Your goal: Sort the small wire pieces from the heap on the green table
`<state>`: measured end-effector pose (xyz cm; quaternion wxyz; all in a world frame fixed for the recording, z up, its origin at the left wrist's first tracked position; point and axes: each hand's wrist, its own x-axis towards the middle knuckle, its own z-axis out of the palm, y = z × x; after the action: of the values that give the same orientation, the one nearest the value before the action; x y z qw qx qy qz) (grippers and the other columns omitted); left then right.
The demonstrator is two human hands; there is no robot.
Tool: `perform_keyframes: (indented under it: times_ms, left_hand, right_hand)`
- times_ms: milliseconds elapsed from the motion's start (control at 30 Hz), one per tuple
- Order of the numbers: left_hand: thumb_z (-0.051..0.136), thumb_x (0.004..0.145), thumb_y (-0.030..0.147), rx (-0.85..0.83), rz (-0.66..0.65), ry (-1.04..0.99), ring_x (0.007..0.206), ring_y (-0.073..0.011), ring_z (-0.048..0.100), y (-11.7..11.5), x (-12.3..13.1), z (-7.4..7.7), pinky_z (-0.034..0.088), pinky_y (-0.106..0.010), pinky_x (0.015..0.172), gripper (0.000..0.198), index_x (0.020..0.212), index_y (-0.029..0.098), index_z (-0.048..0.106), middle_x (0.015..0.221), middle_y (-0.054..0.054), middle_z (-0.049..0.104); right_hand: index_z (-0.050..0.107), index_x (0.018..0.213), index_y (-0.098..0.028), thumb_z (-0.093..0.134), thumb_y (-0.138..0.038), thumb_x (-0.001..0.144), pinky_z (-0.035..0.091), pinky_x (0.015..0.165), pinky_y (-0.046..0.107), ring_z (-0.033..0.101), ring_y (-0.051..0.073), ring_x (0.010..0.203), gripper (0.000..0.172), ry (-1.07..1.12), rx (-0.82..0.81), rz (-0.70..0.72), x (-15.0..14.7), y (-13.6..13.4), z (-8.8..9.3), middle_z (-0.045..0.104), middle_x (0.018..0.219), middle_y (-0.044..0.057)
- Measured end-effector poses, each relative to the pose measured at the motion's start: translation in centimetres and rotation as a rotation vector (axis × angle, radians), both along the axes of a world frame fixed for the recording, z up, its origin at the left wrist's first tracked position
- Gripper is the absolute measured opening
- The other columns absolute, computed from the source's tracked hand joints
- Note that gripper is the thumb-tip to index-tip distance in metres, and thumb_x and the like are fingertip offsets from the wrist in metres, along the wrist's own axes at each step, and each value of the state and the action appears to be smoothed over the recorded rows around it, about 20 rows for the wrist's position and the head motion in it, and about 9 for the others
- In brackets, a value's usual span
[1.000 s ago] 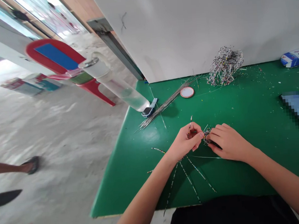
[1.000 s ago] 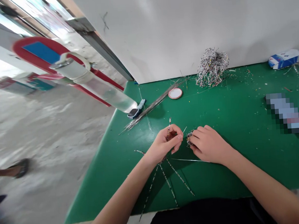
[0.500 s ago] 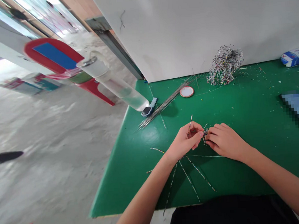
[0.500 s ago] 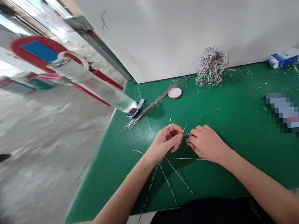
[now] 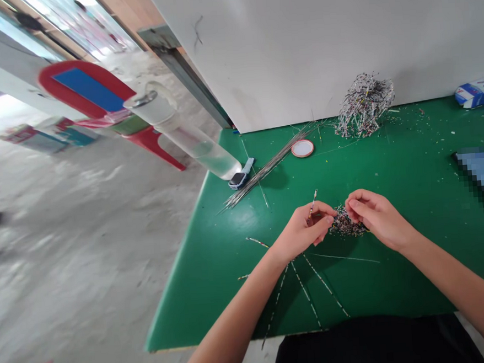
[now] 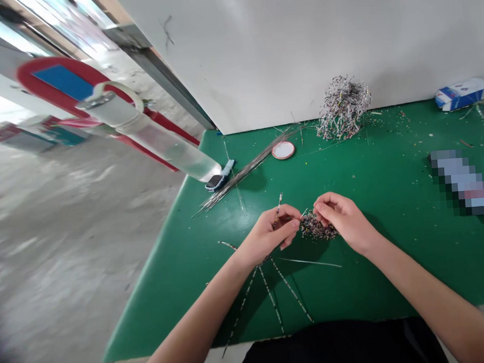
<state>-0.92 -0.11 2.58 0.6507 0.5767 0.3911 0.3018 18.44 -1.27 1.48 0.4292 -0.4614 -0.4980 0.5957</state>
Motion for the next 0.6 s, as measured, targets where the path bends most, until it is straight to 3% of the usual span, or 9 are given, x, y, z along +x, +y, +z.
perform_keyframes:
  times_ms: [100,200,600]
  left_hand:
    - [0.058,0.082,0.034,0.000,-0.010,-0.002,0.041,-0.0048,0.039,-0.16,0.15,0.03,0.033,-0.018,0.041,0.018,0.086,0.016,0.055,0.050,0.008,0.044]
    - [0.059,0.082,0.036,-0.008,-0.013,-0.007,0.042,-0.0047,0.040,-0.24,0.22,0.11,0.034,-0.018,0.041,0.020,0.085,0.016,0.055,0.052,0.008,0.045]
    - [0.061,0.082,0.035,0.007,-0.012,-0.016,0.042,-0.0042,0.040,-0.27,0.31,0.35,0.035,-0.017,0.040,0.020,0.083,0.016,0.057,0.052,0.008,0.046]
  right_hand:
    - [0.058,0.081,-0.022,0.067,-0.045,0.082,0.052,0.067,0.031,0.058,0.014,0.071,0.025,0.257,-0.127,0.011,-0.46,-0.05,-0.16,0.063,0.082,0.002]
    - [0.060,0.080,-0.022,0.072,-0.045,0.079,0.055,0.075,0.033,0.060,0.014,0.075,0.025,0.357,-0.188,0.036,-0.87,-0.23,-0.13,0.063,0.084,0.001]
    - [0.066,0.079,-0.023,0.075,-0.040,0.078,0.055,0.077,0.032,0.060,0.012,0.072,0.020,0.402,-0.193,0.053,-0.99,-0.34,-0.15,0.064,0.081,0.000]
